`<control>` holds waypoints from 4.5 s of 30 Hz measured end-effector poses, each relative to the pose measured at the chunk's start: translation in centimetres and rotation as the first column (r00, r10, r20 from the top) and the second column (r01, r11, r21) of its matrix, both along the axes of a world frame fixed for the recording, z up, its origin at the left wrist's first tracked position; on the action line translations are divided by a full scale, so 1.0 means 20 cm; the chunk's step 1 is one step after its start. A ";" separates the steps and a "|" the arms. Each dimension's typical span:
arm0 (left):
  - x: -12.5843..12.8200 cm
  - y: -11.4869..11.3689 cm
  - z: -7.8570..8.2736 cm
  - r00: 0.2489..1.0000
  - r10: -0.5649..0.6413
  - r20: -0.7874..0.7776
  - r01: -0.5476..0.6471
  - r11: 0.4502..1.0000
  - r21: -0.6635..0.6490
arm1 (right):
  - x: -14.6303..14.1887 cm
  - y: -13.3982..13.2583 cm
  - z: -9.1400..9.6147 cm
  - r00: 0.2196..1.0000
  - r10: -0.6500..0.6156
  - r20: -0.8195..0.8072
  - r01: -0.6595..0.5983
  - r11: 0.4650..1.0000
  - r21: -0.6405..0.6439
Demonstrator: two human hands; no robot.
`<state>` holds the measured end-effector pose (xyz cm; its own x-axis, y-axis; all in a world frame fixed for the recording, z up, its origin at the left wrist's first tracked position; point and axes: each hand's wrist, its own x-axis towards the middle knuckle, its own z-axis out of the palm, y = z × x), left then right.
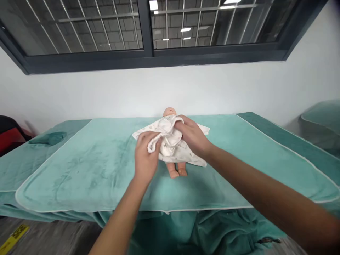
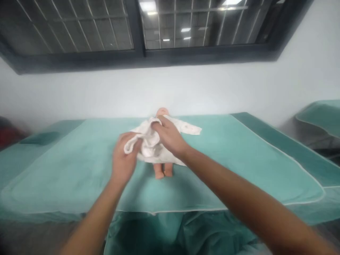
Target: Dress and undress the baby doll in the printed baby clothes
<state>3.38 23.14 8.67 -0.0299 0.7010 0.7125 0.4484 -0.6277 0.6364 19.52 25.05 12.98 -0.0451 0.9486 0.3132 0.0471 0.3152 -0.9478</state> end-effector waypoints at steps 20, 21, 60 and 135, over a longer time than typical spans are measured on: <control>-0.01 -0.03 0.53 0.816 -0.088 0.571 0.120 0.993 -0.018 | 0.12 -0.13 0.55 0.598 -0.137 0.790 -0.419 0.786 0.454; -0.02 -0.03 0.52 0.828 -0.038 0.559 0.077 0.996 -0.047 | 0.12 -0.13 0.52 0.527 -0.168 0.833 -0.381 0.829 0.409; -0.01 -0.06 0.19 0.703 -0.250 0.666 0.637 0.638 -0.433 | 0.10 -0.06 0.00 0.851 0.514 0.109 -0.476 0.842 -0.254; 0.33 0.41 -0.26 0.967 -0.165 -0.197 0.033 0.839 -0.543 | 0.30 0.17 -0.91 0.882 -0.381 0.278 0.415 0.907 -0.074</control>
<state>10.00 31.26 3.48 0.1753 0.9624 0.2075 0.5748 -0.2711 0.7720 25.58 28.39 -5.15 0.2838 0.9339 0.2174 0.3845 0.0969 -0.9180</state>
